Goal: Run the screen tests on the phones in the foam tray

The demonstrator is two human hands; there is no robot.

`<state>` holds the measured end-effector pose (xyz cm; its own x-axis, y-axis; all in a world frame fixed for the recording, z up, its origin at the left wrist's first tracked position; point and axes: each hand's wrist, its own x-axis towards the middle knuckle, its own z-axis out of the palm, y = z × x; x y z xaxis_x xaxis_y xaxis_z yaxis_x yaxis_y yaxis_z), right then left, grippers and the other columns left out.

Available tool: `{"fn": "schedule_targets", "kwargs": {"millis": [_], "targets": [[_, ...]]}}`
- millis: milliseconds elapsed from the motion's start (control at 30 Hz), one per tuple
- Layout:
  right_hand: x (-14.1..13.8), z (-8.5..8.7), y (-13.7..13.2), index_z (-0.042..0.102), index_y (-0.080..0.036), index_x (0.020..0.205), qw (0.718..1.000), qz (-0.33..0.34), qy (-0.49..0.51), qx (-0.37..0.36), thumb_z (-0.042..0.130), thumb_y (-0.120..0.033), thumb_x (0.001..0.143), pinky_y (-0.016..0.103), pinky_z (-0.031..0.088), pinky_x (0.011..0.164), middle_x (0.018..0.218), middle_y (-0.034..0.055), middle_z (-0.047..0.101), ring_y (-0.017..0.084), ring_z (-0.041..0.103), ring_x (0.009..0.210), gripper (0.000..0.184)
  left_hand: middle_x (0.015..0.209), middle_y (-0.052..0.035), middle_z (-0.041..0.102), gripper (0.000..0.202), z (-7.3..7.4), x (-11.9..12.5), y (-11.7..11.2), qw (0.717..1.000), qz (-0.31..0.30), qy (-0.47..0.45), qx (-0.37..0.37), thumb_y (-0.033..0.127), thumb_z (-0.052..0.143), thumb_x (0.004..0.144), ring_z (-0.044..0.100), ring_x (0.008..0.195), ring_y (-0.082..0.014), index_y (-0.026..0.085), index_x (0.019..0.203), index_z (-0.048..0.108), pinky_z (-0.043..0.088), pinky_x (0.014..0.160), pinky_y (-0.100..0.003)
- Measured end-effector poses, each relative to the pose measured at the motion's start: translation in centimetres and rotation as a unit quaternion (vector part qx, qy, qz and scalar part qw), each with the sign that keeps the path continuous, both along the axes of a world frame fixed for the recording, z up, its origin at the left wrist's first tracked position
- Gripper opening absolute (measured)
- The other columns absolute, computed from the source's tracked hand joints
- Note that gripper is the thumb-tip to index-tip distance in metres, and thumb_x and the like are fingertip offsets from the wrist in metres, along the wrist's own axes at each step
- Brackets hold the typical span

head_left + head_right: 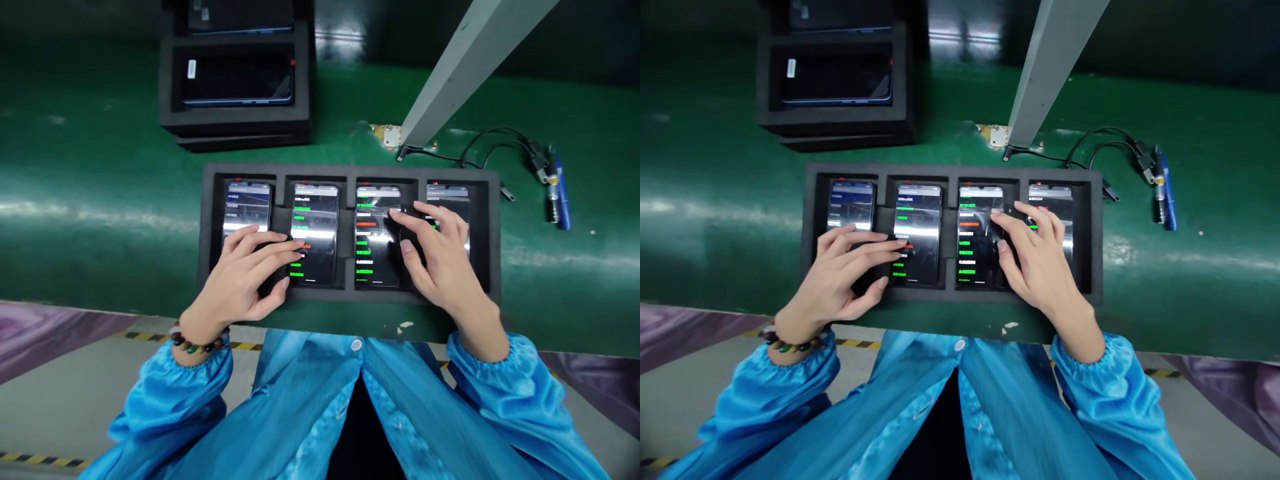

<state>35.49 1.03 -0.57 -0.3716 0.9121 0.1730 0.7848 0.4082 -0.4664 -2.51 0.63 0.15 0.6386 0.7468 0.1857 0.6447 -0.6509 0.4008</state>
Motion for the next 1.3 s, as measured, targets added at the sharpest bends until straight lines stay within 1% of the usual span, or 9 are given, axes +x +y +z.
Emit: {"fn": "schedule_targets", "kwargs": {"millis": [267,400,467,533,633,733,900,1067,1300], "targets": [[-0.5,0.0,0.3,0.048,-0.037,0.165,1.0,-0.011,0.005,-0.007,0.048,-0.029,0.112,0.069,0.033,0.132,0.159,0.0065,0.068,0.038,0.05,0.159,0.053,0.16,-0.01,0.068,0.042,0.0,0.3,0.3,0.999,0.013,0.024,-0.017,0.037,0.065,0.097,0.062,0.144,-0.0392,0.024,0.137,0.066,0.032,0.131,-0.063],[0.2,0.6,-0.6,0.054,-0.037,0.162,1.0,-0.014,0.011,0.008,0.049,-0.027,0.112,0.068,0.037,0.13,0.155,0.0073,0.07,0.037,0.054,0.157,0.051,0.159,-0.0112,0.069,0.042,0.1,0.2,0.2,0.999,0.022,0.023,-0.004,0.036,0.065,0.098,0.062,0.143,-0.0381,0.023,0.138,0.065,0.034,0.131,-0.063],[1.3,0.7,-2.0,0.061,-0.037,0.158,0.999,-0.044,0.017,0.025,0.05,-0.027,0.112,0.068,0.039,0.129,0.153,0.0083,0.071,0.038,0.059,0.152,0.049,0.152,-0.0102,0.074,0.041,0.0,0.0,-0.1,0.998,0.055,-0.003,0.03,0.033,0.065,0.097,0.066,0.138,-0.0366,0.024,0.137,0.066,0.035,0.13,-0.064],[2.8,0.6,-3.6,0.069,-0.037,0.152,0.994,-0.097,0.031,0.044,0.054,-0.028,0.111,0.07,0.041,0.127,0.151,0.0084,0.072,0.04,0.065,0.146,0.045,0.14,-0.007,0.081,0.038,-0.2,-0.2,-0.4,0.995,0.083,-0.022,0.053,0.033,0.064,0.095,0.071,0.13,-0.0353,0.027,0.132,0.068,0.036,0.129,-0.064],[4.9,-0.2,-5.7,0.077,-0.041,0.142,0.982,-0.165,0.065,0.071,0.06,-0.03,0.108,0.073,0.043,0.124,0.134,0.0067,0.081,0.045,0.071,0.137,0.04,0.129,-0.0025,0.084,0.038,-0.3,-0.3,-0.6,0.997,0.072,0.01,0.008,0.035,0.064,0.092,0.073,0.129,-0.0346,0.031,0.129,0.072,0.034,0.132,-0.062],[5.8,-0.8,-6.6,0.08,-0.043,0.137,0.975,-0.19,0.078,0.083,0.062,-0.029,0.107,0.074,0.045,0.122,0.123,0.0056,0.085,0.046,0.073,0.133,0.038,0.14,-0.0027,0.081,0.043,-0.3,-0.1,-0.4,0.998,0.042,0.037,-0.034,0.037,0.062,0.095,0.068,0.14,-0.0352,0.03,0.137,0.071,0.03,0.135,-0.061],[5.6,-0.8,-6.9,0.078,-0.034,0.139,0.976,-0.187,0.079,0.077,0.056,-0.027,0.11,0.071,0.049,0.123,0.127,0.0073,0.083,0.041,0.07,0.139,0.037,0.157,-0.0064,0.071,0.046,-0.3,0.1,0.1,0.999,0.028,0.041,-0.01,0.039,0.061,0.1,0.061,0.147,-0.0385,0.028,0.145,0.061,0.028,0.134,-0.065],[5.9,-1.1,-7.1,0.079,-0.032,0.134,0.975,-0.19,0.093,0.065,0.058,-0.026,0.108,0.068,0.056,0.117,0.137,0.01,0.078,0.037,0.069,0.139,0.034,0.159,-0.0088,0.069,0.042,-1.0,-0.2,0.5,0.999,0.017,0.033,0.003,0.042,0.063,0.099,0.061,0.144,-0.0419,0.027,0.137,0.061,0.03,0.131,-0.067],[6.1,-1.3,-6.7,0.076,-0.031,0.139,0.981,-0.177,0.061,0.051,0.056,-0.025,0.11,0.069,0.05,0.121,0.137,0.0108,0.077,0.037,0.065,0.144,0.036,0.16,-0.0092,0.069,0.042,-0.7,0.1,0.6,0.999,0.015,0.037,0.009,0.043,0.062,0.1,0.061,0.145,-0.0412,0.026,0.138,0.06,0.033,0.129,-0.067]]}}
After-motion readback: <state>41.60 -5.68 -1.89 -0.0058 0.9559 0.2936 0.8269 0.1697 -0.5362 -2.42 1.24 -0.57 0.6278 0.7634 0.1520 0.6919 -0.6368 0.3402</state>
